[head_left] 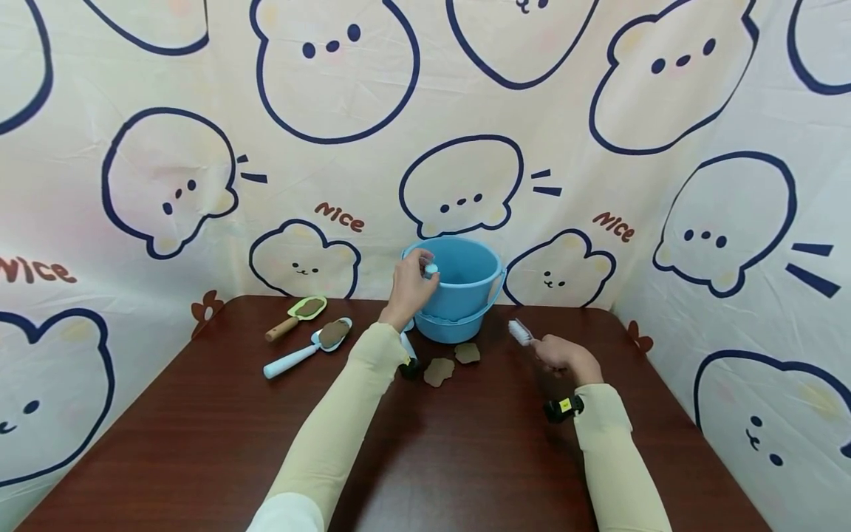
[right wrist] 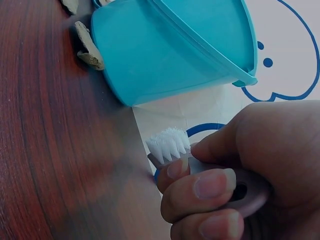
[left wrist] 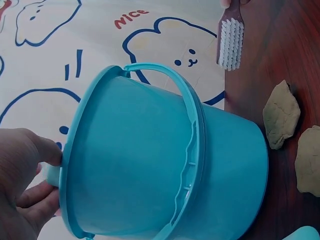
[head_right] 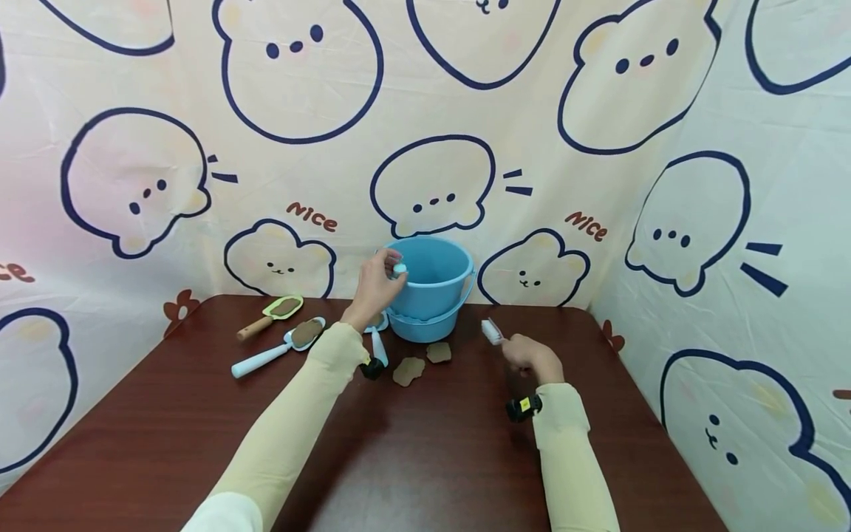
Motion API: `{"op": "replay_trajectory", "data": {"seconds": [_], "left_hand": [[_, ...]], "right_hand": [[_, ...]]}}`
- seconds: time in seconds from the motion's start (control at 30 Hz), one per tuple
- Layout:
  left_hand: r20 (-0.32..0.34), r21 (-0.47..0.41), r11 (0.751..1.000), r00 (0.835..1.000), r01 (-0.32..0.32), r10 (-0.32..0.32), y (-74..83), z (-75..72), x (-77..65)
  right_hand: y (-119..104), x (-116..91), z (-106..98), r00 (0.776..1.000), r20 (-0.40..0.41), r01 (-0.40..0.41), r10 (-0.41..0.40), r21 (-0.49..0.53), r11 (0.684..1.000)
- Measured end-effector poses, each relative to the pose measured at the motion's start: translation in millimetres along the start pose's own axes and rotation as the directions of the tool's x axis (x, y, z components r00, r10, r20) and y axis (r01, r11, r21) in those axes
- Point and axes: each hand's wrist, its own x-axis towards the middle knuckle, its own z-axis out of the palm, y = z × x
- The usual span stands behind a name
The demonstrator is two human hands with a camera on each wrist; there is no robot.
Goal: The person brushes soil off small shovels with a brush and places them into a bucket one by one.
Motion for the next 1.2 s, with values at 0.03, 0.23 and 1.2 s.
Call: {"op": "replay_trajectory", "data": {"seconds": [0.03, 0.23, 1.2], "left_hand": [[0.001, 0.001, 1.000, 1.000, 0.001, -0.001, -0.1, 0.3, 0.2], [0.009, 0.027, 1.000, 1.000, -0.008, 0.008, -0.2, 0.5, 0.8], [0.011, 0.165, 0.940, 0.953, 0.298, -0.304, -53.2, -7.9, -55.9]], "right_hand": [[-0.3, -0.5, 0.0, 1.000, -0.001, 0.003, -0.003, 0.000, 1.000], [-0.8, -1.3, 0.6, 1.000, -0.011, 0.008, -0.008, 0.012, 1.000], [1.1, -3.0, 0.8, 1.000, -0.001, 0.016, -0.016, 0.028, 0.999]]}}
